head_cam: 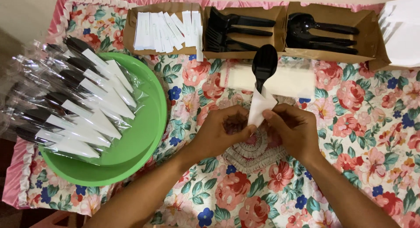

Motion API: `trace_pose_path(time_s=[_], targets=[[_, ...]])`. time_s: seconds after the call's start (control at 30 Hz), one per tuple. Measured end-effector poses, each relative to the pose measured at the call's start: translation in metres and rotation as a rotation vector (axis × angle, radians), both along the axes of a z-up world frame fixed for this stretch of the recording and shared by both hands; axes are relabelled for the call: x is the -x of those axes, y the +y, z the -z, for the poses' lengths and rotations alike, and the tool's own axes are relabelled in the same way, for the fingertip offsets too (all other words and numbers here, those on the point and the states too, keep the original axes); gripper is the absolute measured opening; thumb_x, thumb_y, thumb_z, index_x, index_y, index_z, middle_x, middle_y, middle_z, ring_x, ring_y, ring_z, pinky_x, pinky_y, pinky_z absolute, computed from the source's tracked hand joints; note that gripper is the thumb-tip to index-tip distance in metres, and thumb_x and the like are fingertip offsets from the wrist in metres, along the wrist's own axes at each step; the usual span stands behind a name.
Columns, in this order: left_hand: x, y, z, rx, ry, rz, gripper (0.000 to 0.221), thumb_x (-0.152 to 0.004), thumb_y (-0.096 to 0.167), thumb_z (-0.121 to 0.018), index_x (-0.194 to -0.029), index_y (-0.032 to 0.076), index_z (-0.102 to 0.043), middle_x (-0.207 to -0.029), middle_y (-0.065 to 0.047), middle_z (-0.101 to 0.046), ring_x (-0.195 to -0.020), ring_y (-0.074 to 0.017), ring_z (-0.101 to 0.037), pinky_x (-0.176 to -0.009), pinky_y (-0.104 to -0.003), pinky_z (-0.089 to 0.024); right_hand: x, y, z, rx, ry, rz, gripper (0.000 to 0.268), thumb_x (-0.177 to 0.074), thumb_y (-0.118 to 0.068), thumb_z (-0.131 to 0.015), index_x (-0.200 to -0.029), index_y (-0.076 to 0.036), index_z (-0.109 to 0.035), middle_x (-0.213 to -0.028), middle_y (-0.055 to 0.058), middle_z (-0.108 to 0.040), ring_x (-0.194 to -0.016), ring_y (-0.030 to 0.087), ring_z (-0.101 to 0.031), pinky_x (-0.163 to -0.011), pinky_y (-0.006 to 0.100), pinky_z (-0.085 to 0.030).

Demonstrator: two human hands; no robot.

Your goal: Wrapping plastic spoons in napkins and securing them with paper bands

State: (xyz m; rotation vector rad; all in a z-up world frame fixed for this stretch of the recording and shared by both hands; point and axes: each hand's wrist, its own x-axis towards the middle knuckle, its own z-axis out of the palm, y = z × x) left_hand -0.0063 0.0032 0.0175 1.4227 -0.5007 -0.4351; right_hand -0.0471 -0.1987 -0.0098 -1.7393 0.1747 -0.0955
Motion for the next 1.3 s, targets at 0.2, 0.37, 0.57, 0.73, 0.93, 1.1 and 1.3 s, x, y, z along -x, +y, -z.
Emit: trace_pose_path(time_s=[0.2,0.37,0.57,0.73,0.93,1.1,1.3], targets=[[0.001,0.001,-0.008,0.01,0.011,0.011,0.01,-0.094,0.012,-0.071,-0.099,0.003,-0.07,-0.075,-0.013,-0.073,-0.071,-0.0177,-0.073,-0.065,-0.027,-0.055,-0.003,0.001,-0.007,-0.059,-0.065,0.008,0.012,-0.092,-0.004,-0.076,-0.08,-0.002,-0.072,-0.053,0.011,-0.064,-0.037,0.013,-0.061,-0.036,0.021,-0.048],[-0.004,0.004,0.017,-0.033,-0.051,0.024,0.013,-0.093,0.011,-0.073,-0.1,0.001,-0.069,-0.076,-0.016,-0.072,-0.075,-0.0158,-0.068,-0.065,-0.029,-0.053,-0.007,-0.009,0.006,-0.14,-0.103,0.033,0.013,-0.098,-0.006,-0.071,-0.085,-0.003,-0.07,-0.055,0.009,-0.061,-0.039,0.011,-0.056,-0.037,0.022,-0.044],[-0.003,0.004,0.006,-0.035,-0.027,0.016,0.014,-0.092,0.015,-0.075,-0.098,0.004,-0.071,-0.074,-0.011,-0.073,-0.068,-0.0129,-0.066,-0.061,-0.025,-0.051,-0.006,0.002,-0.014,-0.086,-0.101,0.091,0.003,-0.095,-0.001,-0.072,-0.092,-0.001,-0.074,-0.061,0.015,-0.067,-0.044,0.012,-0.057,-0.038,0.024,-0.045],[0.0,0.001,0.006,0.006,-0.039,-0.013,0.015,-0.091,0.013,-0.075,-0.099,0.002,-0.07,-0.072,-0.012,-0.07,-0.07,-0.0119,-0.06,-0.06,-0.026,-0.049,-0.005,-0.007,0.002,-0.168,-0.098,0.123,0.011,-0.101,-0.003,-0.066,-0.094,-0.002,-0.074,-0.062,0.014,-0.066,-0.043,0.012,-0.057,-0.036,0.022,-0.044],[-0.007,0.0,0.011,0.147,-0.069,-0.218,0.012,-0.089,0.013,-0.075,-0.096,0.006,-0.068,-0.074,-0.006,-0.066,-0.073,-0.0106,-0.06,-0.067,-0.025,-0.05,-0.004,0.008,-0.028,-0.193,-0.087,0.079,0.023,-0.103,-0.002,-0.054,-0.12,0.002,-0.069,-0.08,0.02,-0.07,-0.051,0.02,-0.066,-0.038,0.024,-0.048],[-0.02,0.011,0.034,0.15,-0.185,-0.637,0.011,-0.096,0.01,-0.072,-0.096,0.004,-0.063,-0.077,-0.003,-0.06,-0.079,-0.0075,-0.057,-0.072,-0.023,-0.048,-0.001,0.021,-0.034,0.012,-0.126,-0.056,0.026,-0.101,-0.002,-0.06,-0.125,0.002,-0.069,-0.094,0.02,-0.075,-0.063,0.018,-0.071,-0.05,0.026,-0.054],[-0.028,0.013,0.026,0.302,-0.082,-0.833,0.009,-0.106,0.014,-0.06,-0.102,0.007,-0.055,-0.086,0.001,-0.056,-0.088,-0.0083,-0.057,-0.082,-0.029,-0.049,-0.026,0.056,-0.05,0.458,-0.155,-0.081,0.029,-0.091,-0.009,-0.077,-0.118,-0.017,-0.081,-0.069,0.008,-0.069,-0.056,0.014,-0.057,-0.05,0.03,-0.045]])
